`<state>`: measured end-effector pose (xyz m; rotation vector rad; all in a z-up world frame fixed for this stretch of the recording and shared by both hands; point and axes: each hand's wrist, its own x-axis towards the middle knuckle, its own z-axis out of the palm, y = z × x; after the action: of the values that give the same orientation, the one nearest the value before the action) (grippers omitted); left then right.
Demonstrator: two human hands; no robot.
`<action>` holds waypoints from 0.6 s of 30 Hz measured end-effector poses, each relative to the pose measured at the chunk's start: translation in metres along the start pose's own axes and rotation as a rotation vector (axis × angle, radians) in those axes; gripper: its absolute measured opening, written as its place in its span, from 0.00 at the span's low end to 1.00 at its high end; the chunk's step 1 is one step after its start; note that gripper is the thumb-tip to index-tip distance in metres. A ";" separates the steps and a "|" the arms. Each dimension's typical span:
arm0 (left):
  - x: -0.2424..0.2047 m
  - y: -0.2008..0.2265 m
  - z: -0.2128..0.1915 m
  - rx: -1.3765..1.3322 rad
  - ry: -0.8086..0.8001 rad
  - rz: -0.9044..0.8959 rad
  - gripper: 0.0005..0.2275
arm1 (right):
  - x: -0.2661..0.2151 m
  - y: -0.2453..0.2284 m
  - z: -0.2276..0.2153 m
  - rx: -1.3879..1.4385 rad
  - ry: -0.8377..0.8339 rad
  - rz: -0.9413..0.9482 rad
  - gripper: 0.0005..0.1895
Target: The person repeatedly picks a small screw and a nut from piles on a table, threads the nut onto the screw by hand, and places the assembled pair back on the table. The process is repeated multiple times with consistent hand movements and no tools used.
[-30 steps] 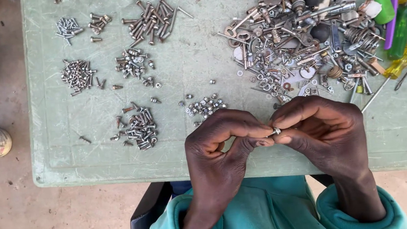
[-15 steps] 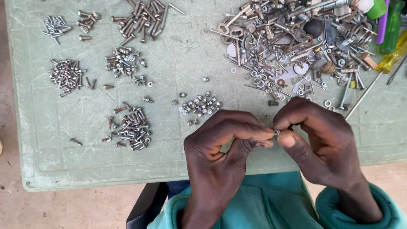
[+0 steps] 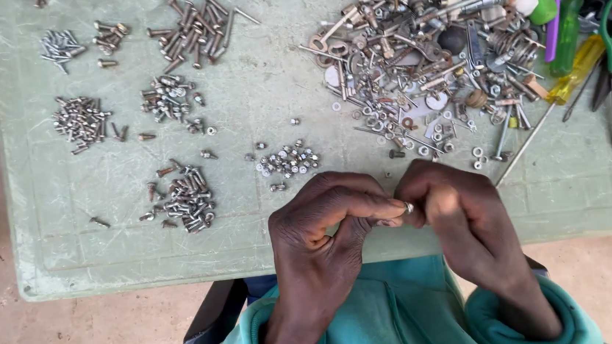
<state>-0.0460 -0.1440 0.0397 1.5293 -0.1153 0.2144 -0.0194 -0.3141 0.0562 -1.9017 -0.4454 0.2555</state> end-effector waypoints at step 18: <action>-0.001 0.003 -0.003 -0.054 0.022 -0.016 0.07 | -0.004 0.000 -0.004 -0.120 -0.027 0.086 0.33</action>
<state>-0.0477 -0.1405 0.0419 1.4732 -0.0906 0.2135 -0.0215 -0.3192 0.0576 -2.0401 -0.4059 0.3176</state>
